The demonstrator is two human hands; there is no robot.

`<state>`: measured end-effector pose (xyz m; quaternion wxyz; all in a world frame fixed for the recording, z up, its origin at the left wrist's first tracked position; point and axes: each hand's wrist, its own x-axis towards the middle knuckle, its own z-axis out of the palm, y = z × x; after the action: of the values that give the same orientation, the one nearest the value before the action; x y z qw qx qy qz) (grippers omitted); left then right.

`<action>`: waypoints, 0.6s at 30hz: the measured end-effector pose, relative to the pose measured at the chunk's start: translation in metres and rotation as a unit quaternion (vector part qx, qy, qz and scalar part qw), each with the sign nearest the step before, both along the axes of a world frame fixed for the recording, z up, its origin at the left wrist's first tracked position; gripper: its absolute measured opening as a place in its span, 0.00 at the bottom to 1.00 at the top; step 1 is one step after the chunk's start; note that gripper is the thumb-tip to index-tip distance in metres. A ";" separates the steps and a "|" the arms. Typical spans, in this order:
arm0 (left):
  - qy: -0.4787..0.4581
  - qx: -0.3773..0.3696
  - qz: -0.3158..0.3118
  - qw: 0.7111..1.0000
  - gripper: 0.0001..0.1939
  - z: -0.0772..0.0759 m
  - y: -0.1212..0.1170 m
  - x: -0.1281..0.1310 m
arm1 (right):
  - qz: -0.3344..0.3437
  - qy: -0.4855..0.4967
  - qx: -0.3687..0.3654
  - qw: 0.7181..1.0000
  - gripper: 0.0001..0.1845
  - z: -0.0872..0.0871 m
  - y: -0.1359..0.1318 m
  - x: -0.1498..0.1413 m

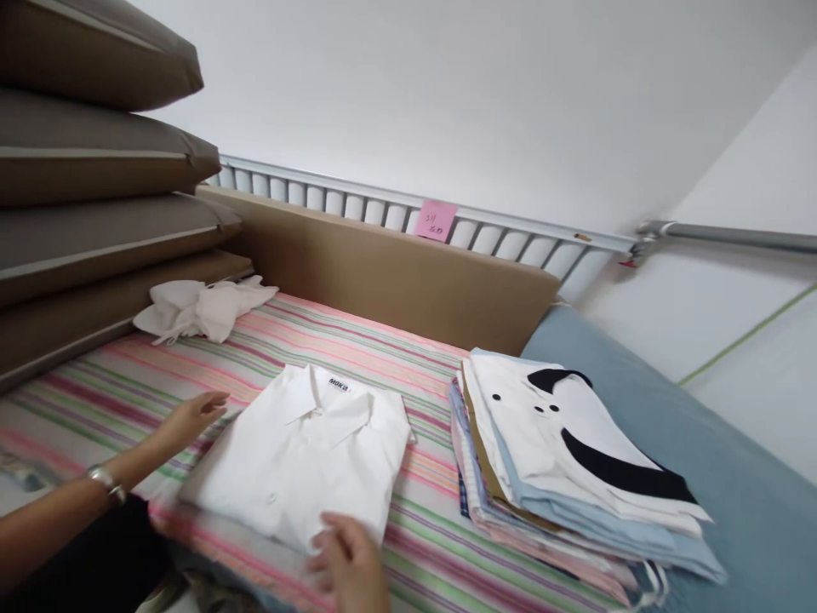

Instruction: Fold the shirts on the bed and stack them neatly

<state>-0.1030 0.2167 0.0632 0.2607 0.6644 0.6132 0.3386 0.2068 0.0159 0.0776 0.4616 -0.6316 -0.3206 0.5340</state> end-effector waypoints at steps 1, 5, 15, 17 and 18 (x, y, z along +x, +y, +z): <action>-0.036 -0.023 0.018 0.999 0.27 -0.012 -0.014 -0.012 | -0.031 -0.045 0.021 0.998 0.25 0.008 0.009 0.022; -0.102 -0.072 0.037 0.991 0.25 -0.020 -0.051 -0.017 | -0.055 -0.283 0.040 0.957 0.25 0.028 0.044 0.087; 0.022 -0.075 0.059 0.995 0.18 0.013 0.004 0.051 | 0.107 -0.512 -0.066 0.850 0.28 0.013 0.108 0.093; 0.025 -0.080 0.078 0.993 0.18 0.013 0.023 0.059 | 0.086 -0.505 -0.063 0.856 0.27 0.008 0.117 0.091; 0.024 -0.084 0.084 0.993 0.18 0.012 0.031 0.063 | 0.072 -0.500 -0.058 0.861 0.26 0.005 0.120 0.091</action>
<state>-0.0401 0.2477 0.0754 0.2718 0.5941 0.6992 0.2903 0.2983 0.1359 0.0827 0.1628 -0.8145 -0.5213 0.1957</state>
